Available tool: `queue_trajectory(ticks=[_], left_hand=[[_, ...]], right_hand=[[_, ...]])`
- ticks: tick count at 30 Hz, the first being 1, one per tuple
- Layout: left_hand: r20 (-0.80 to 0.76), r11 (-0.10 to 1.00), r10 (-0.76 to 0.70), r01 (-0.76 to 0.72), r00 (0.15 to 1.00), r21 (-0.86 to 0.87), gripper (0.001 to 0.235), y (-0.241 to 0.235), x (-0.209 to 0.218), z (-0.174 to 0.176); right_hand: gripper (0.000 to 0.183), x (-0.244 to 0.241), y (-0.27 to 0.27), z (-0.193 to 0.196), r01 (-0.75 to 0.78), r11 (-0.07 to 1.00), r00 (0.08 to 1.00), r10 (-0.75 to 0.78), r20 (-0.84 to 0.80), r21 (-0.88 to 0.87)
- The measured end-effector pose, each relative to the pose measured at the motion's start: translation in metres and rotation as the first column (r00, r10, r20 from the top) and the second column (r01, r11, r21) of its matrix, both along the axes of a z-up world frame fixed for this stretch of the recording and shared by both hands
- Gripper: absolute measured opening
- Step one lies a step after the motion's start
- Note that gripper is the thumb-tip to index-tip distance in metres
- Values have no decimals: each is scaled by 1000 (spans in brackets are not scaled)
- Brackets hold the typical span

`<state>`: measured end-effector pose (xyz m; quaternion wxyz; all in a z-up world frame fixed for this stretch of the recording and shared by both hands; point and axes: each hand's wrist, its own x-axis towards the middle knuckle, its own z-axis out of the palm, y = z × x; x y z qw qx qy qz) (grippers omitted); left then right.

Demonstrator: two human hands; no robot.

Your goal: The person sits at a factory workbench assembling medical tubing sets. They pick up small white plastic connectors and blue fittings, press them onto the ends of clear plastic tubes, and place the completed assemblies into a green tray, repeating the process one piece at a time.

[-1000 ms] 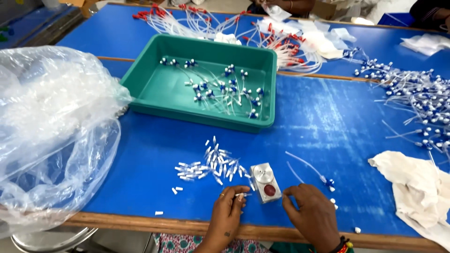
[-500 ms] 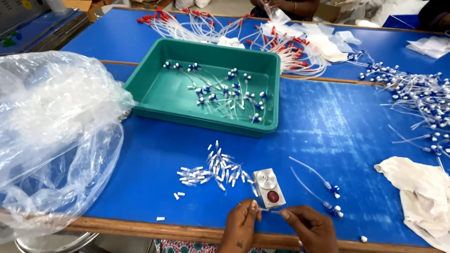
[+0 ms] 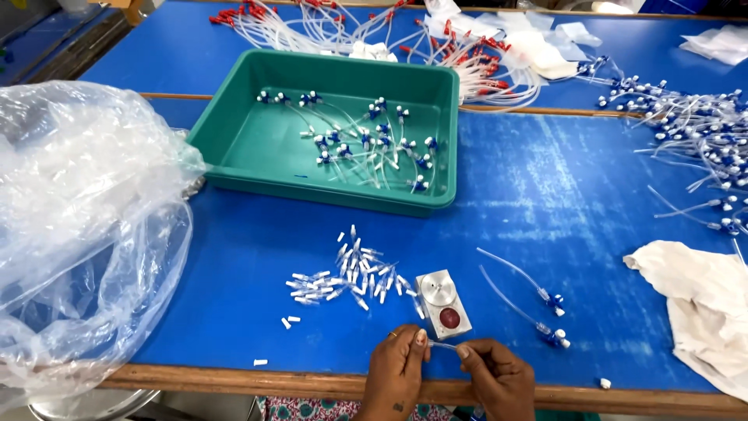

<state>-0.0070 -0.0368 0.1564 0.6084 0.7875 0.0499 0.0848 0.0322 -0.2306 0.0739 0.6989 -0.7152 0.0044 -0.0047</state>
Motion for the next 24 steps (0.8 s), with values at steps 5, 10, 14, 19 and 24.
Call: queue_trajectory(ticks=[5,10,14,19,24], left_hand=[[16,999,-19,18,1000,48,44,-1,-4,2],[-61,986,-60,69,996,154,45,-4,-1,1],[-17,971,-83,84,996,223,37,-7,-1,-1],[-7,971,-88,87,996,221,34,-6,-1,-10],[-13,954,20,-23,1000,-298,46,13,24,-31]], right_hand=[[16,-7,6,36,-7,1000,990,9,-143,14],[17,-4,3,28,-40,999,978,45,-204,29],[16,-5,0,9,-111,994,992,109,-56,-26],[16,-1,-4,17,-139,990,987,138,-83,-17],[21,8,-4,91,22,997,962,-3,272,-68]])
